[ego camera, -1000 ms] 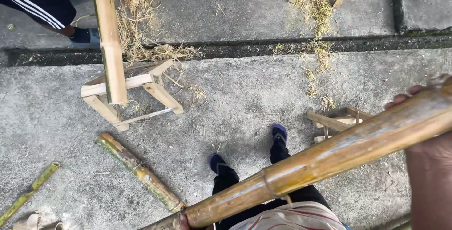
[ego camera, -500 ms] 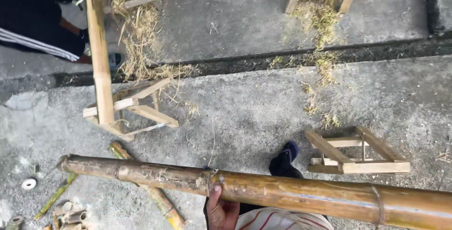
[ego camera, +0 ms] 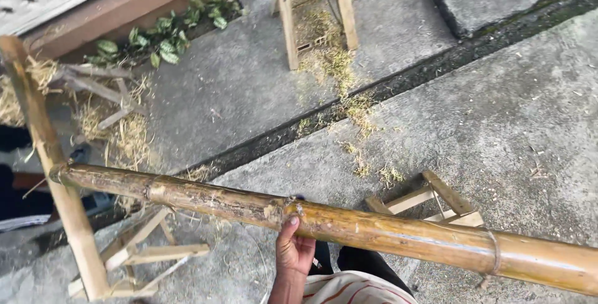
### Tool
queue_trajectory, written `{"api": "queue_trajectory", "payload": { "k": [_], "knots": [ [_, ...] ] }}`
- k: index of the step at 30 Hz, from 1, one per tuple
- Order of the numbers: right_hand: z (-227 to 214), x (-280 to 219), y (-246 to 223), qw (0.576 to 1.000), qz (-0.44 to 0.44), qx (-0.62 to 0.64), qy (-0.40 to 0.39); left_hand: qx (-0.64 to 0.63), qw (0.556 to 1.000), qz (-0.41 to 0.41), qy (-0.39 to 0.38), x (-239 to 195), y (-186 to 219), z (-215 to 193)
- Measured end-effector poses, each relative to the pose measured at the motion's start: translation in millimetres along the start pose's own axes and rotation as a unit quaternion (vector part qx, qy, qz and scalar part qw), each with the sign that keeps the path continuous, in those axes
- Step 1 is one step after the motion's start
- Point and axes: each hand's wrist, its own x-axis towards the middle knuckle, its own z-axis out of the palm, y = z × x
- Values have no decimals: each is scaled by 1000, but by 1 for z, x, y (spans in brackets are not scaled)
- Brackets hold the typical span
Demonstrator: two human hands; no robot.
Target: Using a machete to shave and shape a long bamboo pole while it rests on wooden stools.
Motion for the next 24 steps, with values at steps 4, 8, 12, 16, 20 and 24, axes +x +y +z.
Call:
{"api": "queue_trajectory", "payload": {
  "k": [4,8,12,16,20,24],
  "knots": [
    [33,105,-216,994,-105,-4,13,85,996,1,-4,79,22,48],
    [56,123,-334,971,-232,-12,59,153,987,-57,-14,177,53,91],
    [42,25,-303,917,-367,-43,148,246,967,-68,28,250,77,123],
    [86,48,-203,904,-340,-27,259,324,944,-62,2,292,70,218],
    [100,67,-141,904,-283,-31,317,312,946,-71,-59,351,39,220],
    [72,117,-110,917,-196,-38,344,362,928,-71,-59,388,-19,238]
  ]
}}
